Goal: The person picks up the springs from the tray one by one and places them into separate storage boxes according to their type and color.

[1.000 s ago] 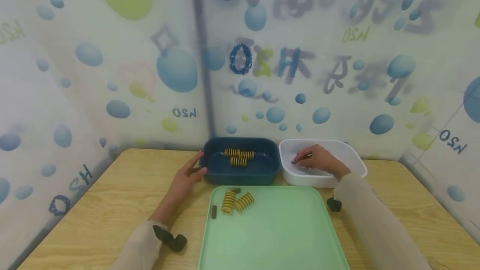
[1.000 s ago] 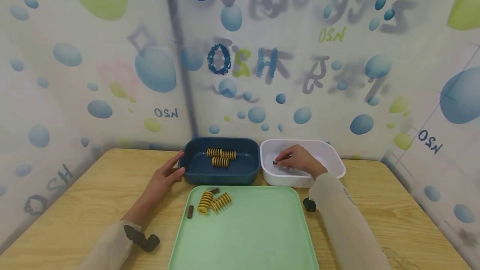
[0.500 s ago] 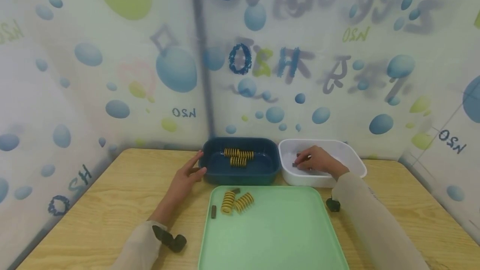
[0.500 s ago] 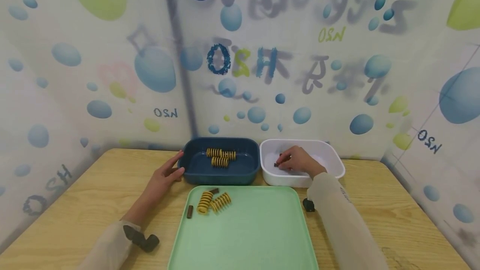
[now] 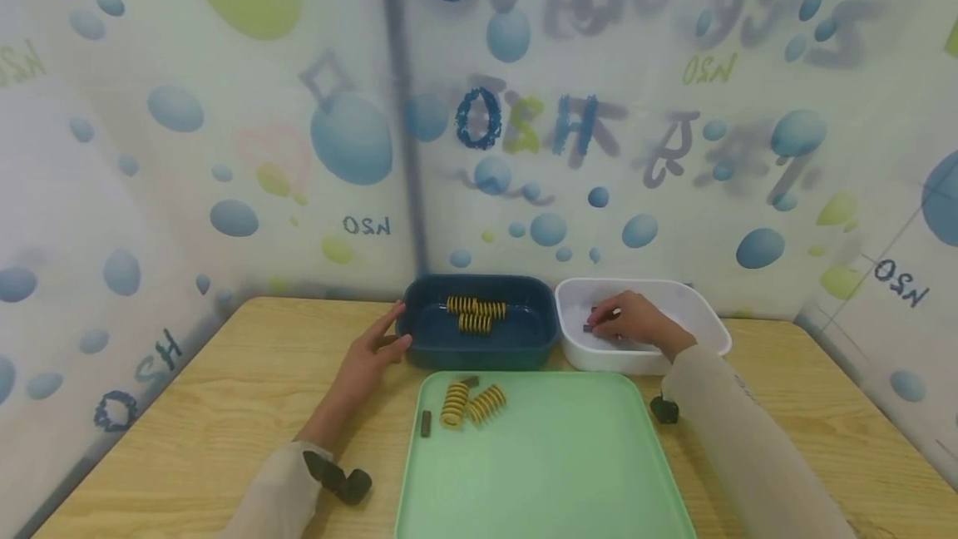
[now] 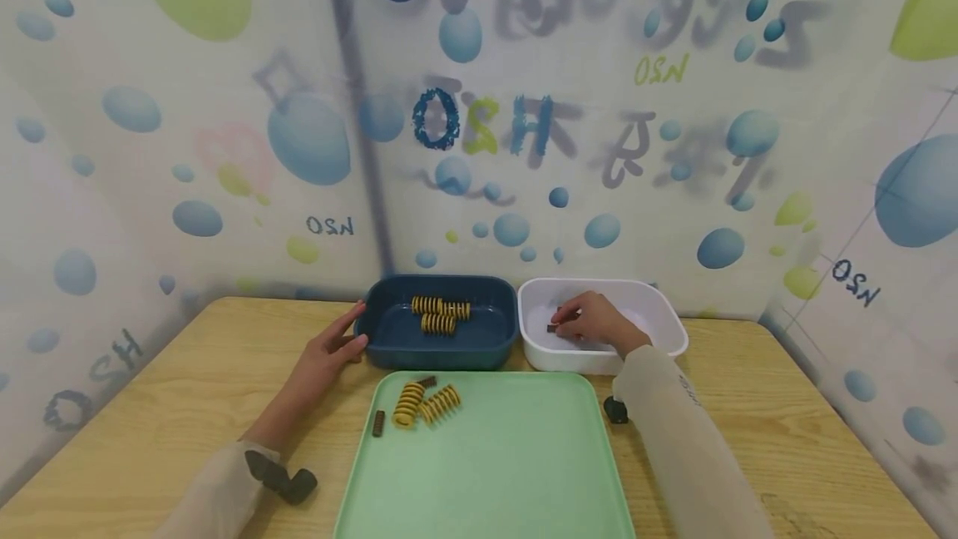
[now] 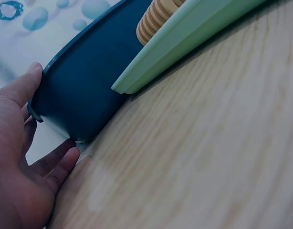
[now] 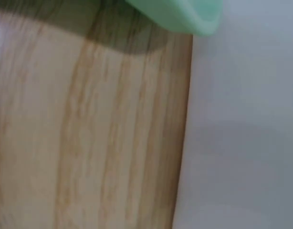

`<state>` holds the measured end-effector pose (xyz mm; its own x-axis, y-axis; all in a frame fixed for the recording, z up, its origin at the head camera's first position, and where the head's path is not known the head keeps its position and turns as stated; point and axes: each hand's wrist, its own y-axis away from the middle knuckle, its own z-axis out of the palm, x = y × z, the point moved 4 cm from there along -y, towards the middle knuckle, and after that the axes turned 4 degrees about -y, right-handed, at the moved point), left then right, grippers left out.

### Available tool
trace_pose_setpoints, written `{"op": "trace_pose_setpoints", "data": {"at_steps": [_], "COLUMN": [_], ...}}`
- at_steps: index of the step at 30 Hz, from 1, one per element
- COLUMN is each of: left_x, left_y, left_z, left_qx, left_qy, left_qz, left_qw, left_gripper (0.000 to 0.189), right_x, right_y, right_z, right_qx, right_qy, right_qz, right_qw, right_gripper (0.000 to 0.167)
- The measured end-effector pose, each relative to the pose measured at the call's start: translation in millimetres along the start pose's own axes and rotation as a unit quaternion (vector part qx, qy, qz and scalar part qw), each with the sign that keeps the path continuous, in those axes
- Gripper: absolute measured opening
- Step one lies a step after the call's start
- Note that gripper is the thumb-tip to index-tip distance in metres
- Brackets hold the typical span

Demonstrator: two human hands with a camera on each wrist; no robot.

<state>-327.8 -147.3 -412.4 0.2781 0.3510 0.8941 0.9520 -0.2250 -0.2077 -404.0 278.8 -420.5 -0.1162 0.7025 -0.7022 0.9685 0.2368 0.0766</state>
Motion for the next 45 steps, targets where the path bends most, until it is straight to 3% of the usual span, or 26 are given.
{"op": "trace_pose_setpoints", "data": {"at_steps": [9,19,25,29,33,38,45], "left_x": [-2.5,-1.6,-15.7,-30.1,-34.3,-27.9,-1.9], "left_y": [-0.2,-0.1,-6.1,-11.6,-13.4,-11.4,-1.2], "left_z": [0.8,0.1,0.3,0.9,1.6,1.4,0.3], "left_qx": [0.002,0.0,0.002,0.008,0.012,0.009,0.0], "left_qy": [0.001,0.002,0.013,0.009,0.005,0.01,0.011], "left_qz": [-0.003,0.005,0.013,0.01,0.015,0.01,0.005], "left_qw": [1.0,1.0,0.9998,0.9999,0.9998,0.9999,0.9999], "left_gripper": [0.058,0.058,0.059,0.059,0.058,0.059,0.058], "right_x": [-9.4,-18.4,-28.6,-38.2,-53.6,-76.9,-108.9], "right_y": [7.6,19.0,27.4,34.5,43.8,52.3,66.5], "right_z": [-7.0,-13.6,-17.3,-16.6,-12.2,3.7,34.0], "right_qx": [0.012,0.029,0.043,0.044,0.049,0.04,-0.02], "right_qy": [0.001,-0.017,-0.048,-0.055,-0.076,-0.106,-0.173], "right_qz": [-0.036,-0.049,-0.061,-0.082,-0.113,-0.167,-0.211], "right_qw": [0.9993,0.9982,0.996,0.9942,0.9894,0.9795,0.9617], "right_gripper": [0.022,0.03,0.035,0.039,0.04,0.034,0.023]}}
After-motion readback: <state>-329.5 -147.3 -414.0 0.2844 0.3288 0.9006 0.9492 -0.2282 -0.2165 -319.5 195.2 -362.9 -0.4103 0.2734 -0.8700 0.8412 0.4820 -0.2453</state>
